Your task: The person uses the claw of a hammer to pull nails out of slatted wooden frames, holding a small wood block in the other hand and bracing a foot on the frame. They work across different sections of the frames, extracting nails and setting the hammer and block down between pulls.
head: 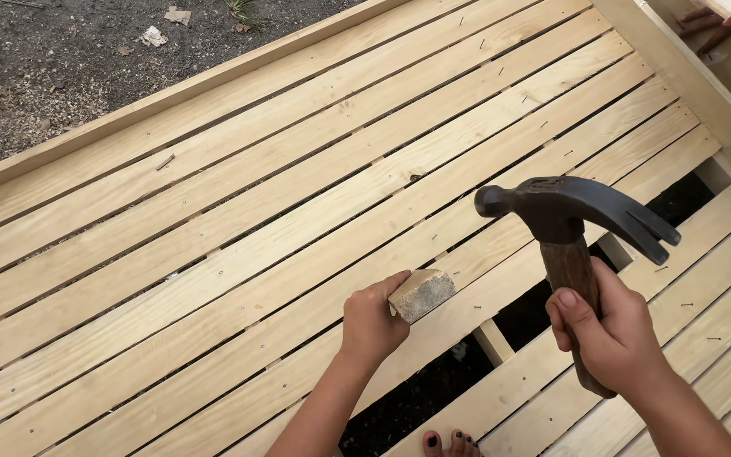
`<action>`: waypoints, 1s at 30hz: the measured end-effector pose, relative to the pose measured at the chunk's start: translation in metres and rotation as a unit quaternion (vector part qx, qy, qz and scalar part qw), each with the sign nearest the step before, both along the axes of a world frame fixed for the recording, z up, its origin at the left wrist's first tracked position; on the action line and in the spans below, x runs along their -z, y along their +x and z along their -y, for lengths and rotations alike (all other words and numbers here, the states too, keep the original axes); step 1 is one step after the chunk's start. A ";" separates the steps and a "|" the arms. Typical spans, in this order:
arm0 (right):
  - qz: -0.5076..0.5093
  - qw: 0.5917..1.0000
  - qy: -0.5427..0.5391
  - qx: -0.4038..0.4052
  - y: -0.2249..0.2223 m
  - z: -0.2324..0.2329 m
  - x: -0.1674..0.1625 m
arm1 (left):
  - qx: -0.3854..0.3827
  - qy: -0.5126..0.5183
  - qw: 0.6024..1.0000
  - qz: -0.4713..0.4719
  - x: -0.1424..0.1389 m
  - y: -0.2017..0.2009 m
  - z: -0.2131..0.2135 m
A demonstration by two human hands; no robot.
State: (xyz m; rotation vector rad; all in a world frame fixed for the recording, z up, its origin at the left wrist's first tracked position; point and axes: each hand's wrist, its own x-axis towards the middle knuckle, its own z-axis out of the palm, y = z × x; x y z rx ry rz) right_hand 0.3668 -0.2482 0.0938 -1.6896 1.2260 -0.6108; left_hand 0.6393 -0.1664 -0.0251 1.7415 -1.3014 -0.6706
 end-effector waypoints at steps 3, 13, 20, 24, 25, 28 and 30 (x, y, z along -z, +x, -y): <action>0.024 0.998 0.048 0.031 0.015 0.018 0.047 | 0.002 0.016 1.000 -0.006 -0.002 0.002 -0.001; -0.232 0.972 0.038 0.024 0.040 0.037 0.089 | 0.004 0.002 1.000 -0.011 -0.008 0.006 -0.003; 0.208 0.961 -0.184 0.026 0.035 0.036 0.088 | 0.014 0.043 0.999 -0.012 -0.014 0.014 0.001; -0.149 0.986 -0.071 -0.032 0.052 0.028 0.114 | 0.019 0.030 0.999 -0.007 -0.018 0.018 0.007; -0.209 0.977 0.002 -0.030 0.050 0.027 0.113 | 0.017 0.024 1.000 0.000 -0.019 0.018 0.007; -0.245 0.966 0.079 0.030 0.035 0.034 0.093 | 0.013 0.031 0.999 -0.028 -0.020 0.018 0.006; -0.160 0.985 0.018 0.063 0.029 0.037 0.078 | 0.014 0.047 0.998 -0.025 -0.020 0.017 0.006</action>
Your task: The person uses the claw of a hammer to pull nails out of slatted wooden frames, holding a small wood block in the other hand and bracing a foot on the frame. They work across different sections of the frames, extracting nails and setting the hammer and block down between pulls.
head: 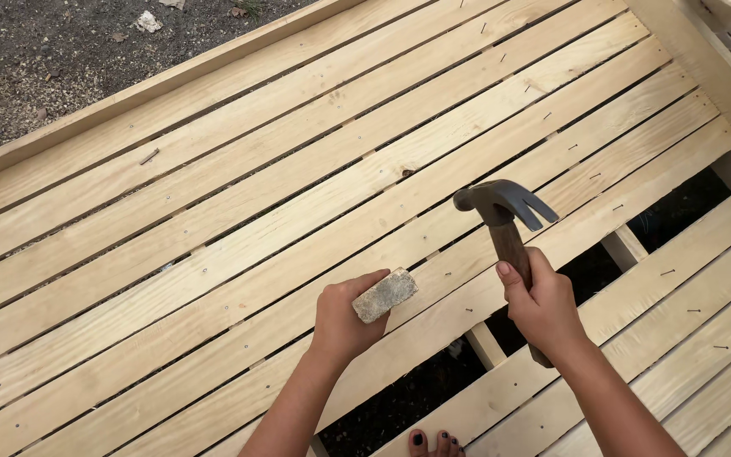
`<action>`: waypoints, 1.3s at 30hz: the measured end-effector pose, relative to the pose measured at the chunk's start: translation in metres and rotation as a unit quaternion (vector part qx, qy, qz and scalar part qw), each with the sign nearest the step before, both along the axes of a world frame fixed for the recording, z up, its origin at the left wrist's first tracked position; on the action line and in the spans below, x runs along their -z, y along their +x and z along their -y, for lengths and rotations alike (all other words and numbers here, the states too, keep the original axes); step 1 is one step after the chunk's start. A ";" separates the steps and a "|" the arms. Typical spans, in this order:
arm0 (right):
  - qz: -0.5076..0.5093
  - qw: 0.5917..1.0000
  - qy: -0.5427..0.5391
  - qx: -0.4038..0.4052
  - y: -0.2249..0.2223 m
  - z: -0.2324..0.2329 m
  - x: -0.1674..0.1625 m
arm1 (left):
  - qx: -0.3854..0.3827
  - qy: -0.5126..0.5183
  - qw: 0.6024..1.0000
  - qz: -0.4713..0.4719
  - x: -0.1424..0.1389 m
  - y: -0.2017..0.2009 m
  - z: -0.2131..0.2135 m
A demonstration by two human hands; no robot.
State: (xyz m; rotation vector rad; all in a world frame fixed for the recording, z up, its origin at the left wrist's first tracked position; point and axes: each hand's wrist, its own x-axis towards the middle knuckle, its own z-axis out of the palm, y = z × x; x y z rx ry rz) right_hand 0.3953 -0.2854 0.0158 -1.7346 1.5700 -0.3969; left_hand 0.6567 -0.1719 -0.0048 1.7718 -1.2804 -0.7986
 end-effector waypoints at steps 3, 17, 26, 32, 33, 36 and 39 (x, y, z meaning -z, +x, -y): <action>0.194 0.972 -0.133 -0.019 0.006 -0.003 -0.004 | -0.003 0.006 1.000 -0.010 -0.001 -0.001 -0.002; -0.218 0.966 0.020 -0.141 0.025 0.005 0.050 | -0.012 0.004 1.000 -0.027 0.000 -0.007 -0.007; -0.189 0.975 0.051 -0.103 0.027 -0.009 0.056 | 0.015 0.031 0.989 -0.141 0.005 0.003 0.002; -0.189 0.976 0.027 -0.103 0.014 -0.017 0.060 | 0.059 -0.037 0.983 -0.170 0.018 -0.004 0.009; -0.194 0.975 0.036 -0.104 0.013 -0.015 0.060 | 0.057 -0.003 0.986 -0.156 0.018 -0.003 0.011; -0.174 0.977 0.062 -0.104 0.012 -0.009 0.058 | 0.052 0.064 0.985 -0.151 0.015 -0.001 0.011; -0.182 0.975 0.075 -0.102 0.012 -0.008 0.056 | 0.057 0.094 0.980 -0.168 0.012 0.003 0.010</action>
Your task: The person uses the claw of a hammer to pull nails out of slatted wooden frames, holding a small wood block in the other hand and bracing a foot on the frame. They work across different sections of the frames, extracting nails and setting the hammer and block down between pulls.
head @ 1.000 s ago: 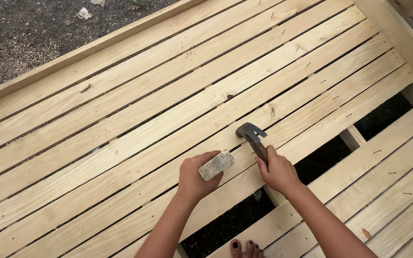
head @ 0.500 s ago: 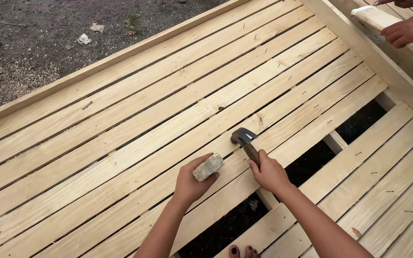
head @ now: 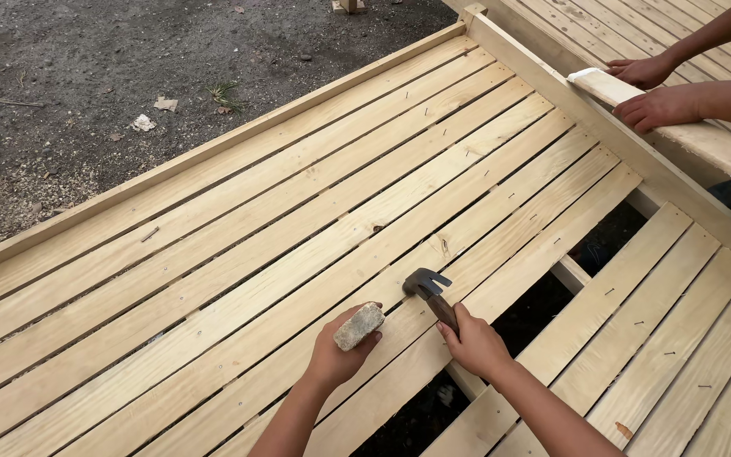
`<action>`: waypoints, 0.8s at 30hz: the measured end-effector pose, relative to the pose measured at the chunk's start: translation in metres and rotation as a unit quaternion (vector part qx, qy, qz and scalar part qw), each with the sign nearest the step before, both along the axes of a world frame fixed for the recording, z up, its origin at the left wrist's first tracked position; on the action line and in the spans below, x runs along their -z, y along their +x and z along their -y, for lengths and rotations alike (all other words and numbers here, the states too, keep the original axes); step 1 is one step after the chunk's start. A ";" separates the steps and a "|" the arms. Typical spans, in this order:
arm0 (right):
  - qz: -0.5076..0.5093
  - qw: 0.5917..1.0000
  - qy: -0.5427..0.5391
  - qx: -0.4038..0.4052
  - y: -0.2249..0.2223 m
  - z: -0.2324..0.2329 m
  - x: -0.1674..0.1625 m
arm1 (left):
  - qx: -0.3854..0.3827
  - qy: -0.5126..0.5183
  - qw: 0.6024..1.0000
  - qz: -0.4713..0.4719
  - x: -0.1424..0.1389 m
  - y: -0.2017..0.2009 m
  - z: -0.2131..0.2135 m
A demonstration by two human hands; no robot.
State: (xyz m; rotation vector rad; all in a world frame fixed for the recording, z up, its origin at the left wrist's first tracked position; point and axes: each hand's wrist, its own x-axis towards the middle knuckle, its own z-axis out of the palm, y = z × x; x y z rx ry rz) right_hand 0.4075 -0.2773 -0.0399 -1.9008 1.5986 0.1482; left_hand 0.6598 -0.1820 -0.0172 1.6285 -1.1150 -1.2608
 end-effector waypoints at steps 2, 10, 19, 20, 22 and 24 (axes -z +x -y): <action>-0.002 1.000 -0.004 -0.001 0.000 -0.002 -0.001 | 0.013 -0.014 1.000 0.012 0.000 0.002 0.000; 0.053 0.998 -0.014 0.027 -0.005 -0.001 0.010 | 0.013 -0.023 1.000 0.003 0.008 0.004 -0.001; 0.183 0.977 0.040 0.098 -0.020 -0.003 0.021 | 0.005 0.005 0.998 0.067 0.023 0.001 0.004; 0.217 0.964 0.076 0.136 -0.022 -0.001 0.021 | 0.002 -0.015 0.998 0.057 0.025 0.003 0.004; 0.282 0.925 0.140 0.215 -0.024 0.002 0.018 | -0.002 -0.057 0.998 0.035 0.029 0.007 0.007; 0.305 0.898 0.154 0.276 -0.029 0.004 0.013 | 0.004 -0.032 0.999 0.034 0.031 0.008 0.007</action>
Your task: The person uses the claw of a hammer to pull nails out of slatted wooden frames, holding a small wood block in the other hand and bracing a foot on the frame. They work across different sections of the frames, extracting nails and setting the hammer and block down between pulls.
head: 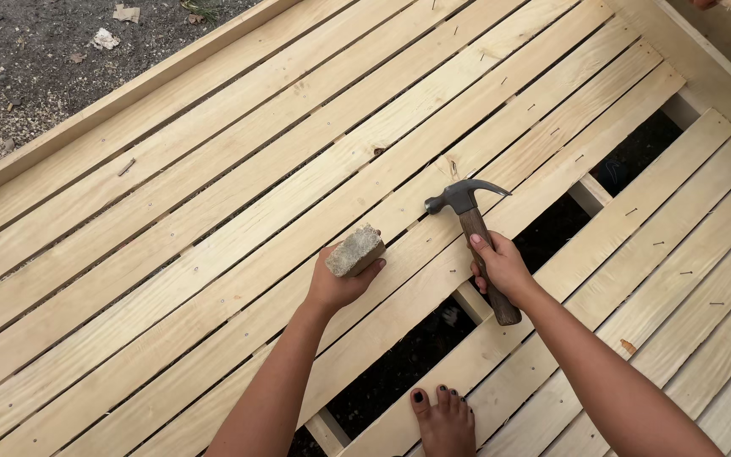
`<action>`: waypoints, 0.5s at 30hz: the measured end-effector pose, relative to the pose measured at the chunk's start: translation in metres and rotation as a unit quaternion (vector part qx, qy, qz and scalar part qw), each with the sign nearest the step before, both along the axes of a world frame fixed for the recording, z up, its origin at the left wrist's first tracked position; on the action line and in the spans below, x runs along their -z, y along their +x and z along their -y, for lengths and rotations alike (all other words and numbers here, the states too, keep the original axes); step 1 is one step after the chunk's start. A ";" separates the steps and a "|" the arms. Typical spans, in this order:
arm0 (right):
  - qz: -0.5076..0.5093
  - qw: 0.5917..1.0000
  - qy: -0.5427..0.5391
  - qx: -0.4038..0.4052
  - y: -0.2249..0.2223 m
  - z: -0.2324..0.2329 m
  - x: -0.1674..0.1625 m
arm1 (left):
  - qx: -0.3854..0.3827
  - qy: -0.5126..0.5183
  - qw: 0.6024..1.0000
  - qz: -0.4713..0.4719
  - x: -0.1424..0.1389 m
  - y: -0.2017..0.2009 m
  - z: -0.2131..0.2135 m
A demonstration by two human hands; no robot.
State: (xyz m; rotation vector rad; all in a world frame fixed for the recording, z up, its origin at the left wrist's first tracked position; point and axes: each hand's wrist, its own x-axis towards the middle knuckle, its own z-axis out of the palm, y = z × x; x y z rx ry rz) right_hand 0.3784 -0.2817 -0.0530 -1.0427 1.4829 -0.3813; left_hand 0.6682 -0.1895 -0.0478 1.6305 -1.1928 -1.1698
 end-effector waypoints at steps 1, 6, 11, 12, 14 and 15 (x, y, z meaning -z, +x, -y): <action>0.014 0.999 0.006 0.031 -0.003 0.002 -0.002 | 0.002 0.004 1.000 0.003 0.000 0.000 0.000; 0.042 0.993 0.047 0.100 -0.030 -0.003 0.003 | -0.023 -0.156 0.985 0.070 -0.020 -0.013 -0.019; 0.104 0.980 0.091 0.140 -0.045 -0.016 0.016 | -0.022 -0.163 0.986 0.010 -0.050 -0.007 -0.028; 0.115 0.980 0.088 0.139 -0.047 -0.015 0.020 | -0.006 -0.176 0.984 -0.017 -0.050 -0.002 -0.020; 0.126 0.981 0.068 0.133 -0.048 -0.013 0.021 | 0.000 -0.184 0.978 -0.097 -0.044 0.004 -0.011; 0.117 0.982 0.067 0.131 -0.049 -0.011 0.020 | -0.013 -0.163 0.974 -0.157 -0.038 0.002 -0.011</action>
